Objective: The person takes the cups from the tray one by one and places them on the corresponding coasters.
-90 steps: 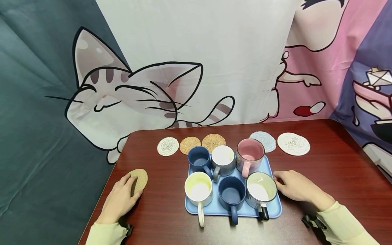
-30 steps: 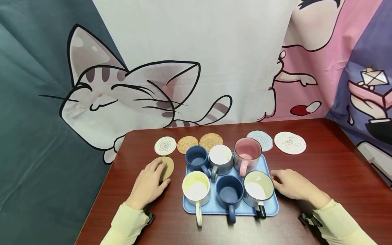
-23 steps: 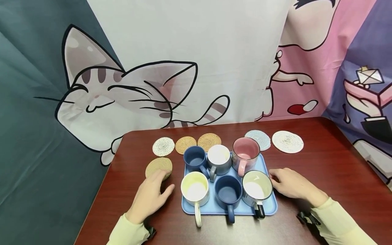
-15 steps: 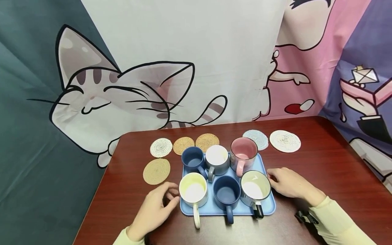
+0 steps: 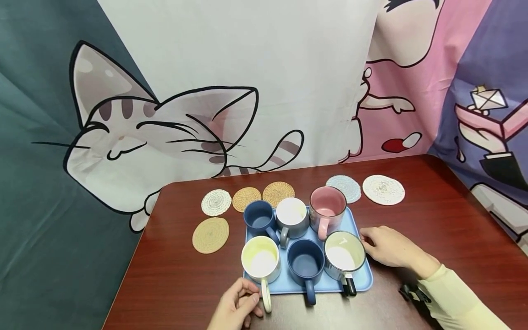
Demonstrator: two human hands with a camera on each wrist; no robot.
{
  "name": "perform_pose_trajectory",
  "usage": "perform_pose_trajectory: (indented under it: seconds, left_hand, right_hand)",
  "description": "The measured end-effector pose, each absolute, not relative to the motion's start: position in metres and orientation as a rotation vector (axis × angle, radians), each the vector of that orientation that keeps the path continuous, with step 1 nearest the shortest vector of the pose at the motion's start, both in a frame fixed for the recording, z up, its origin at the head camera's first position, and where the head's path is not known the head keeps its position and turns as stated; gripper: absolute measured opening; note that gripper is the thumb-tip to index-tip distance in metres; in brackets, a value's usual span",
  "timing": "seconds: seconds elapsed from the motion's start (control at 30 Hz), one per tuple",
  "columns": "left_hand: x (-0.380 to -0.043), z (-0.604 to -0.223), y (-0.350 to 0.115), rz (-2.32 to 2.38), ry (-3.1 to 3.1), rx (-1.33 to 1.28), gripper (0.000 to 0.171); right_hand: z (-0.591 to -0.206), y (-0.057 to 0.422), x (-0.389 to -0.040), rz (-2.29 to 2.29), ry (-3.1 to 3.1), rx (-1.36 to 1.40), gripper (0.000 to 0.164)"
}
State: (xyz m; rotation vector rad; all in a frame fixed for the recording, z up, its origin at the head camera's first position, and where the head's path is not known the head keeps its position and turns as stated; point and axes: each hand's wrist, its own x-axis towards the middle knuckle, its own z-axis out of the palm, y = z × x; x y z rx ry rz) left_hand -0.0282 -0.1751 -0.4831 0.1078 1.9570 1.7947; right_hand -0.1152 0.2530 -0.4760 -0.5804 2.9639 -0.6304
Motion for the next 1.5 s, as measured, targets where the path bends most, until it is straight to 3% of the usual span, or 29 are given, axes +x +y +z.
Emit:
perform_pose_trajectory:
  seconds: [0.27,0.53,0.97,1.5]
  left_hand:
    - [-0.013,-0.491,-0.164,1.981,1.676,0.093,0.049]
    - [-0.007,-0.495,-0.151,1.984,1.587,0.109,0.045]
    - [-0.005,-0.483,-0.141,1.98,1.792,-0.084,0.05]
    - [-0.016,-0.472,-0.16,1.861,2.126,-0.291,0.059]
  right_hand:
    - [-0.474,0.252,-0.115,-0.633,2.959,-0.574,0.032]
    - [-0.475,0.252,-0.116,-0.629,2.96,-0.579,0.032]
    - [-0.477,0.253,-0.116,-0.606,2.977,-0.576,0.032]
    - [-0.474,0.253,-0.116,-0.61,2.969,-0.577,0.032]
